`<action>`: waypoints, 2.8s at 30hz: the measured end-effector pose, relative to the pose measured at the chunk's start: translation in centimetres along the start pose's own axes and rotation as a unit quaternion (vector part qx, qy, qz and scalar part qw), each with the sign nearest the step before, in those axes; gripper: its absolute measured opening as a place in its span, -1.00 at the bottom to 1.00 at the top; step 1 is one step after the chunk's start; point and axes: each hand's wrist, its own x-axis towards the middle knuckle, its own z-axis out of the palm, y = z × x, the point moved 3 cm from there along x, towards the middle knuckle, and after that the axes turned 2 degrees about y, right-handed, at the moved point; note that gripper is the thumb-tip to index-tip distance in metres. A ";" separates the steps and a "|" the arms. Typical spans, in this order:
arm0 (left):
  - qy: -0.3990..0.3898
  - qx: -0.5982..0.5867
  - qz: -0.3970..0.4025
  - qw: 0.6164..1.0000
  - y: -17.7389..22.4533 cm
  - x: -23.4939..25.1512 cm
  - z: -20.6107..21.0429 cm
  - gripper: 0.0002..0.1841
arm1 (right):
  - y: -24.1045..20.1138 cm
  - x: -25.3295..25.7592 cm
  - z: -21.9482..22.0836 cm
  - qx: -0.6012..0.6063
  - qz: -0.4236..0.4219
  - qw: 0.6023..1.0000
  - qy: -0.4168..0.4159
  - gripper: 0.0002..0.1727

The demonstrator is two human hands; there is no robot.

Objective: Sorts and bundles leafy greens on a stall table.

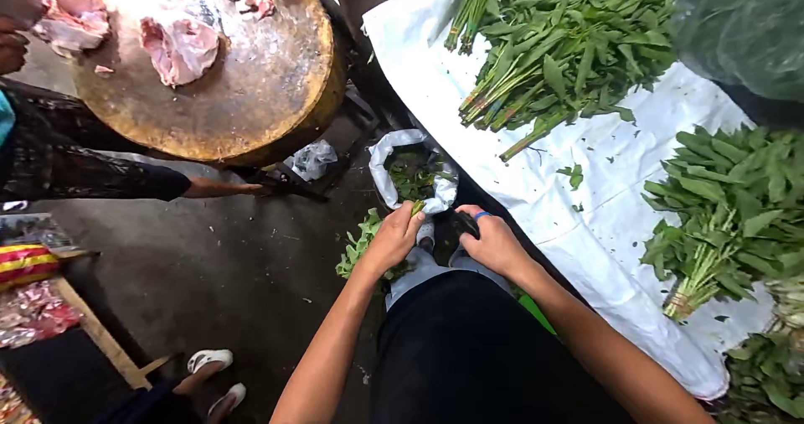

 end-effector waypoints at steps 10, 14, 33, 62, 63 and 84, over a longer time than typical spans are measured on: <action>0.055 0.137 -0.108 0.983 2.6 -1.2 0.9 -0.61 | -2.5 2.0 2.6 -0.129 -0.041 0.990 0.033 -0.48; 0.107 0.155 -0.100 0.977 3.1 -2.1 0.9 -0.66 | 0.2 4.0 3.6 -0.110 -0.031 0.993 0.039 -0.61; 0.020 0.081 0.077 0.994 2.2 -2.7 -1.9 -0.54 | 0.9 0.9 2.0 0.052 -0.009 0.997 0.052 -0.59; -0.050 -0.317 0.029 0.947 5.0 -1.8 -4.6 -0.77 | -7.6 0.6 -0.3 -0.027 -0.349 0.902 0.251 -0.56; -0.063 -0.332 0.021 0.941 4.9 -1.9 -4.6 -0.76 | -7.7 0.7 -0.2 -0.023 -0.349 0.904 0.246 -0.56; 0.034 -0.183 0.145 0.972 4.6 -2.7 -10.1 -0.72 | 15.6 -4.1 -6.2 0.051 0.189 0.954 0.226 -0.30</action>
